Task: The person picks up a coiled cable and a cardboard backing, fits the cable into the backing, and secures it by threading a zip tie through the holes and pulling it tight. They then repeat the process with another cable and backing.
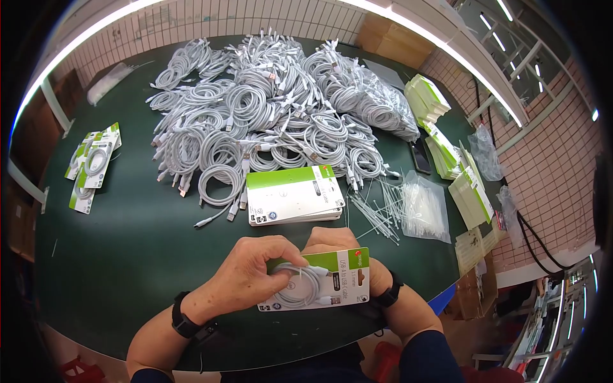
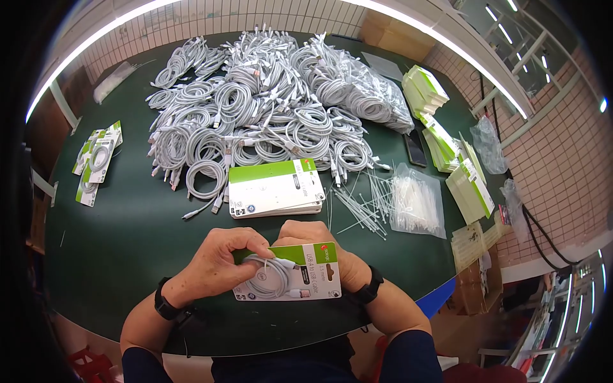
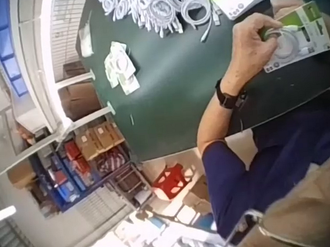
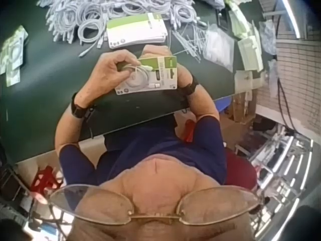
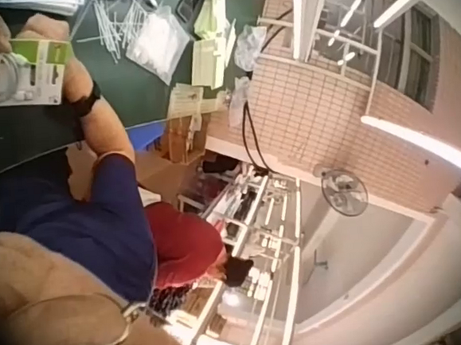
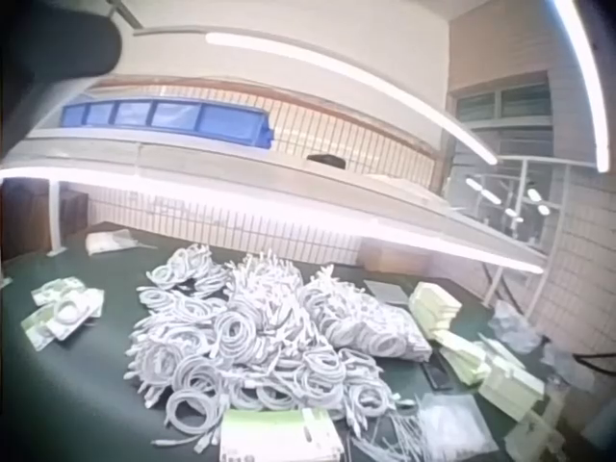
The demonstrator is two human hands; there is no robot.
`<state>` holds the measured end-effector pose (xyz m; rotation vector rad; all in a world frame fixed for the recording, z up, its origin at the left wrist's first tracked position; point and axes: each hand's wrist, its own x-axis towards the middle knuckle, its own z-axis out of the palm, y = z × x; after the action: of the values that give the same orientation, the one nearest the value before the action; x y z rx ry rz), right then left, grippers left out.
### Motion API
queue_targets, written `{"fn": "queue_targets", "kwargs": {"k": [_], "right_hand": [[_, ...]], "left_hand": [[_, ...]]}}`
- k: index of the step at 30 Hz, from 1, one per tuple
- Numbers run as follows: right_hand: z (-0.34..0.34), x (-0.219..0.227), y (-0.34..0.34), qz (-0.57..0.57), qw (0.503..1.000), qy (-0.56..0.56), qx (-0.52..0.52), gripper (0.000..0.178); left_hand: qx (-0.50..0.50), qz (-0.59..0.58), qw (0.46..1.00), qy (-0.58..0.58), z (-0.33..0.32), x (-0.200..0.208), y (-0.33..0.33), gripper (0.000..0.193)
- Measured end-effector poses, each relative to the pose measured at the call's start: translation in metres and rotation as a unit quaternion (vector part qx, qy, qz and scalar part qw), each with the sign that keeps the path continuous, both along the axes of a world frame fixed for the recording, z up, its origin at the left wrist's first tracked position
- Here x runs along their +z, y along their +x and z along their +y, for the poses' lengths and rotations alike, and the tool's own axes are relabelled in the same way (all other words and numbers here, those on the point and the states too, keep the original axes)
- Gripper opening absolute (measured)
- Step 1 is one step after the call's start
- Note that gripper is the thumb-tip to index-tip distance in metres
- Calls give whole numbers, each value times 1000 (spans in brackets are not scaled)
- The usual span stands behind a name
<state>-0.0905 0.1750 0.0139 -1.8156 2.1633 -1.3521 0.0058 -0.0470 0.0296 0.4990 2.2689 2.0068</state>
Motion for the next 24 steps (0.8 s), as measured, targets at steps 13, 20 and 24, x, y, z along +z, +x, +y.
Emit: {"fn": "queue_targets", "kwargs": {"k": [13,20,24], "right_hand": [[0,1,-9,61,994,-13,-93,21],[-1,-5,-12,27,996,-15,-81,20],[-2,-10,-10,26,996,-24,-77,19]], "left_hand": [[-57,141,970,-188,4,13,3,42],[-42,200,939,-277,11,21,7,38],[-29,203,938,-280,16,20,13,37]]}}
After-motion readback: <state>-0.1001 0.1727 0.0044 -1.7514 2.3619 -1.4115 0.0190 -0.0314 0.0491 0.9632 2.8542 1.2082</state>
